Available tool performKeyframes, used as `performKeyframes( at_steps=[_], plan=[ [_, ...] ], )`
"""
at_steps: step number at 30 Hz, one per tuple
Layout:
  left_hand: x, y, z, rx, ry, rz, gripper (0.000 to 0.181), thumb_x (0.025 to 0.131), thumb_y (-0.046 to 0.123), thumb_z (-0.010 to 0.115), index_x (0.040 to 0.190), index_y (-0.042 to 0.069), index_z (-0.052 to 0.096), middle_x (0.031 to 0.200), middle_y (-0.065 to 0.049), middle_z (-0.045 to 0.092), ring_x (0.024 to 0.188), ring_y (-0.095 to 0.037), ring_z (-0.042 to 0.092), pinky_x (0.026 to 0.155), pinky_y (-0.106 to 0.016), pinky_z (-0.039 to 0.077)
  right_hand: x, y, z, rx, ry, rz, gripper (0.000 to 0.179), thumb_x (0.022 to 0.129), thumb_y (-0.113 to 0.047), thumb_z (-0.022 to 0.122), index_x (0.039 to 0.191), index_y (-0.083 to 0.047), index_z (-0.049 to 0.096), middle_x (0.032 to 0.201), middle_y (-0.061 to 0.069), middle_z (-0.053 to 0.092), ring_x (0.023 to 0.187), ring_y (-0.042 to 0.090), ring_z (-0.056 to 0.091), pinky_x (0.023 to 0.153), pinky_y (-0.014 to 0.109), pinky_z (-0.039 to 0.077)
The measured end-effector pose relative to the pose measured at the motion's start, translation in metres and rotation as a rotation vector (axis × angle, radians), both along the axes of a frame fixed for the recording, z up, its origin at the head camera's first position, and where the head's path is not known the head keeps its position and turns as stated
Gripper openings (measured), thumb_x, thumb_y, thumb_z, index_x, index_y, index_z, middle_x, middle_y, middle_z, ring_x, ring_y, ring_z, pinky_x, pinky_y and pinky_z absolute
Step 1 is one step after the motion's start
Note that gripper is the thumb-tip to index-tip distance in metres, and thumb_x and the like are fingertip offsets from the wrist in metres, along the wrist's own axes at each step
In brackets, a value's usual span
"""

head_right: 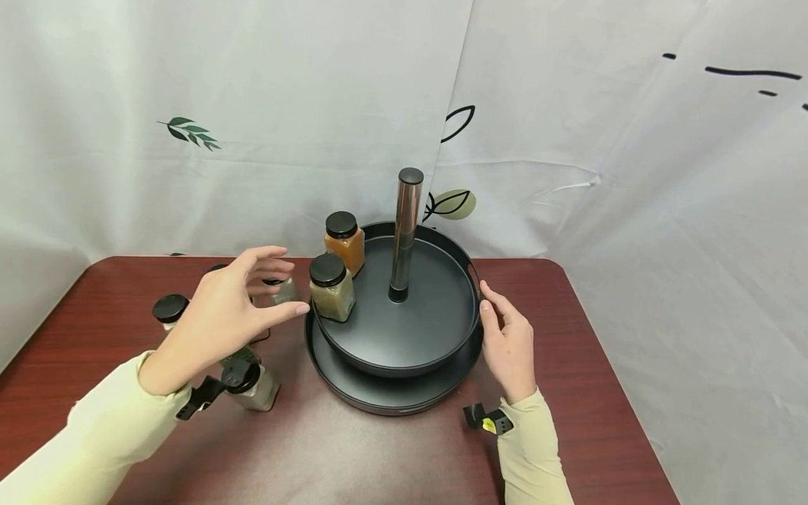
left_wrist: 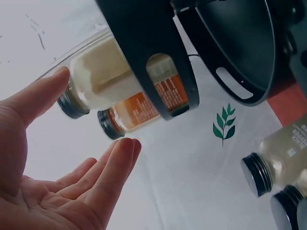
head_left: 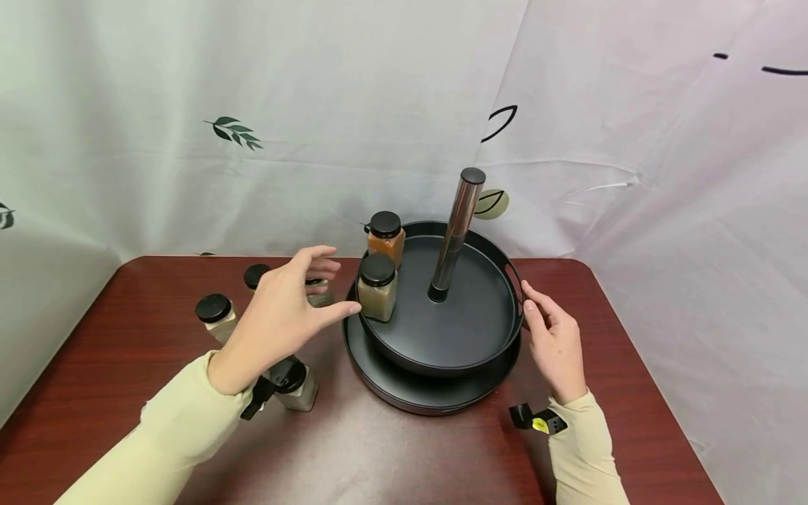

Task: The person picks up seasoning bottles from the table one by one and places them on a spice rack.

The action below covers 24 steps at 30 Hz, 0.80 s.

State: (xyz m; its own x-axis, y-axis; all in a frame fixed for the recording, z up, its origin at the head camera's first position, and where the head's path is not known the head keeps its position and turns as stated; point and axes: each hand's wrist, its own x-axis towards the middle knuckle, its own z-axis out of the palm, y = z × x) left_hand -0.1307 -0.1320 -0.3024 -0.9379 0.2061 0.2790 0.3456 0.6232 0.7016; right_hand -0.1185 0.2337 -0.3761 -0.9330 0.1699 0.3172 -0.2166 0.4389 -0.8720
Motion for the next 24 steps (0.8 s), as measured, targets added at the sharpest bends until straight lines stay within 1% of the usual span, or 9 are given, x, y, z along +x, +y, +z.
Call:
performKeyframes(
  at_steps=[5, 10, 14, 20, 24],
  plan=[
    [0.011, -0.011, 0.002, -0.015, 0.03, 0.041, 0.073, 0.078, 0.029, 0.089, 0.138, 0.01, 0.053, 0.119, -0.003, 0.069, 0.096, -0.019, 0.071, 0.085, -0.036, 0.057, 0.001, 0.001, 0.002, -0.074, -0.025, 0.037, 0.037, 0.106, -0.015, 0.052, 0.141, -0.005, 0.058, 0.135, 0.019, 0.06, 0.102, 0.001, 0.066, 0.083, 0.016, 0.053],
    [0.021, -0.021, 0.0, 0.002, 0.037, 0.061, 0.072, 0.078, 0.032, 0.088, 0.137, 0.009, 0.054, 0.117, -0.004, 0.068, 0.096, -0.019, 0.07, 0.085, -0.033, 0.057, -0.001, 0.003, 0.003, -0.14, -0.037, 0.072, 0.038, 0.106, -0.013, 0.051, 0.142, -0.001, 0.055, 0.139, 0.024, 0.055, 0.106, 0.004, 0.067, 0.086, 0.02, 0.054],
    [0.03, -0.029, -0.004, 0.002, 0.048, 0.071, 0.071, 0.079, 0.031, 0.088, 0.137, 0.009, 0.054, 0.117, -0.005, 0.068, 0.1, -0.018, 0.069, 0.084, -0.028, 0.056, -0.001, 0.004, 0.003, -0.174, -0.059, 0.096, 0.04, 0.106, -0.014, 0.052, 0.144, 0.0, 0.053, 0.138, 0.027, 0.054, 0.105, 0.006, 0.068, 0.086, 0.021, 0.054],
    [0.041, -0.038, -0.011, -0.006, 0.084, 0.07, 0.066, 0.078, 0.024, 0.089, 0.134, 0.009, 0.056, 0.116, -0.005, 0.069, 0.098, -0.016, 0.069, 0.083, -0.011, 0.05, 0.003, 0.005, 0.005, -0.203, -0.09, 0.095, 0.041, 0.105, -0.017, 0.055, 0.144, -0.004, 0.054, 0.134, 0.023, 0.057, 0.099, 0.007, 0.071, 0.083, 0.02, 0.055],
    [0.047, -0.042, -0.017, -0.015, 0.096, 0.087, 0.066, 0.076, 0.024, 0.09, 0.132, 0.008, 0.058, 0.113, -0.005, 0.07, 0.097, -0.017, 0.07, 0.082, -0.008, 0.049, 0.003, 0.007, 0.005, -0.219, -0.098, 0.104, 0.043, 0.104, -0.017, 0.057, 0.144, -0.001, 0.053, 0.137, 0.024, 0.056, 0.099, 0.008, 0.071, 0.083, 0.021, 0.055]
  ],
)
